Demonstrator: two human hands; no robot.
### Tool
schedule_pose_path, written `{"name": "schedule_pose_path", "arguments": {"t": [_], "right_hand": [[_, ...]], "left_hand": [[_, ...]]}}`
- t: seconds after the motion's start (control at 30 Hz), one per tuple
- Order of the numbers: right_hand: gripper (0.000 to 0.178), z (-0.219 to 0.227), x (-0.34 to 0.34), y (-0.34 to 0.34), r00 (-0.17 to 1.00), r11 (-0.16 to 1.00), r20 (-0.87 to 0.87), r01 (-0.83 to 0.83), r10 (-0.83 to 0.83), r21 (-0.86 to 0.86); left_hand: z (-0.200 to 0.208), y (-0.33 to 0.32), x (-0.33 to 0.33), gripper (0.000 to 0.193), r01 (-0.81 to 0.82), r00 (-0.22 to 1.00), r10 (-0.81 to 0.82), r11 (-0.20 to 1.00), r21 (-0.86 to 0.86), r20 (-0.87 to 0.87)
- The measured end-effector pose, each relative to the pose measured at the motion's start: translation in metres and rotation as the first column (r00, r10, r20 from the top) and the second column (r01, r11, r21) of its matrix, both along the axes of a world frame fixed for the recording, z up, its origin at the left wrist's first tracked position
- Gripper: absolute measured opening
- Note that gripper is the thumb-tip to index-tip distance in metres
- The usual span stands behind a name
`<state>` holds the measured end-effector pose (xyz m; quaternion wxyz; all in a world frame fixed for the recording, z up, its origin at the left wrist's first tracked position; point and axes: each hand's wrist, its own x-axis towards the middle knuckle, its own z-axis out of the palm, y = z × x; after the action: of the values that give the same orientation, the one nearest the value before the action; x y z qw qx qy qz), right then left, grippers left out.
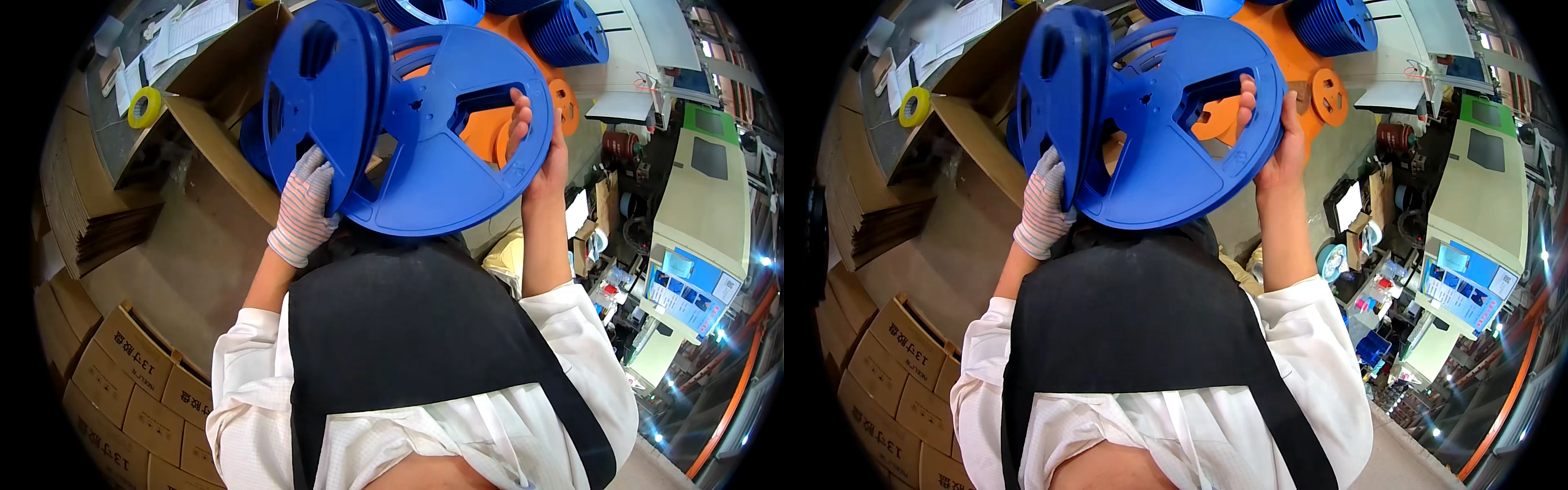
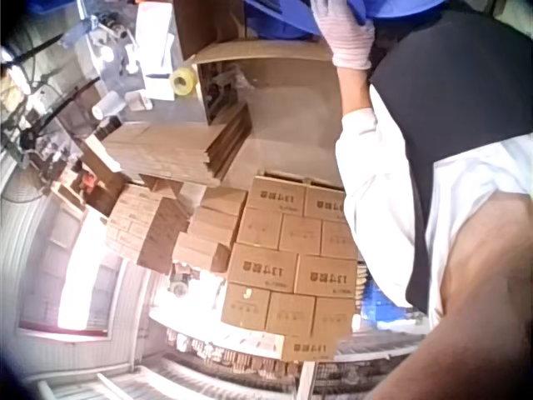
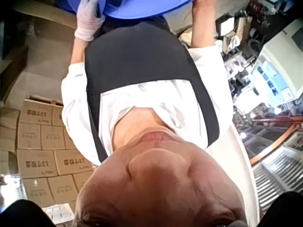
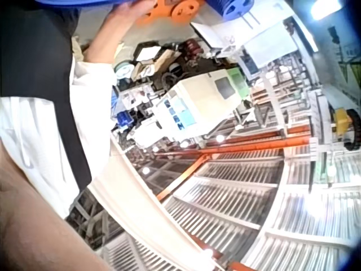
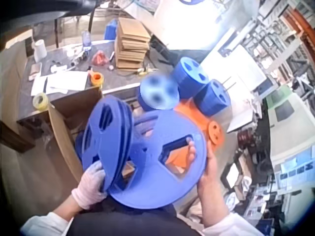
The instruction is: The person opens a machine door, then walks to a table and places a cardboard box on it. They repeatedly pick up stacks of blue plastic spools, separate them, and place them into the box. The person continues stacking the spools until the box is filled.
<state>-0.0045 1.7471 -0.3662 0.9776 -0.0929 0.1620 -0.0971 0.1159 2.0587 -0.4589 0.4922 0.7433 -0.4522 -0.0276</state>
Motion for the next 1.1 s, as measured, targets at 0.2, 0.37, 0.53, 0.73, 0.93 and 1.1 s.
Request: {"name": "schedule_pose_path", "arguments": {"t": [0.2, 0.37, 0.53, 0.73, 0.93, 1.1], "right_hand": [[0.046, 0.006, 0.038, 0.013, 0.927, 0.818, -0.374, -0.228, 0.017, -0.528], [0.043, -0.011, 0.019, 0.019, 0.756, 0.457, -0.606, -0.461, -0.246, -0.761], [0.041, -0.023, -0.015, 0.006, 0.604, 0.355, -0.652, -0.548, -0.458, -0.757], [0.059, -0.032, -0.035, -0.001, 0.638, 0.537, -0.614, -0.347, -0.466, -0.769], [0.059, -0.026, -0.026, 0.005, 0.731, 0.578, -0.537, -0.240, -0.421, -0.780], [0.063, -0.029, -0.034, 0.000, 0.782, 0.659, -0.452, -0.071, -0.430, -0.749]], "left_hand": [[0.008, 0.000, 0.003, 0.037, 0.115, 0.745, -0.036, 0.991, 0.074, -0.666], [-0.012, 0.004, 0.016, 0.036, -0.428, 0.033, -0.318, 0.852, -0.301, -0.948], [-0.026, 0.046, 0.032, 0.040, -0.615, 0.024, -0.376, 0.725, -0.310, -0.926], [-0.052, 0.106, 0.032, 0.039, -0.773, 0.175, -0.541, 0.442, -0.456, -0.822], [-0.037, 0.119, 0.022, 0.035, -0.813, 0.231, -0.620, 0.301, -0.499, -0.750], [-0.026, 0.113, 0.024, 0.038, -0.795, 0.230, -0.507, 0.395, -0.461, -0.831]]}}
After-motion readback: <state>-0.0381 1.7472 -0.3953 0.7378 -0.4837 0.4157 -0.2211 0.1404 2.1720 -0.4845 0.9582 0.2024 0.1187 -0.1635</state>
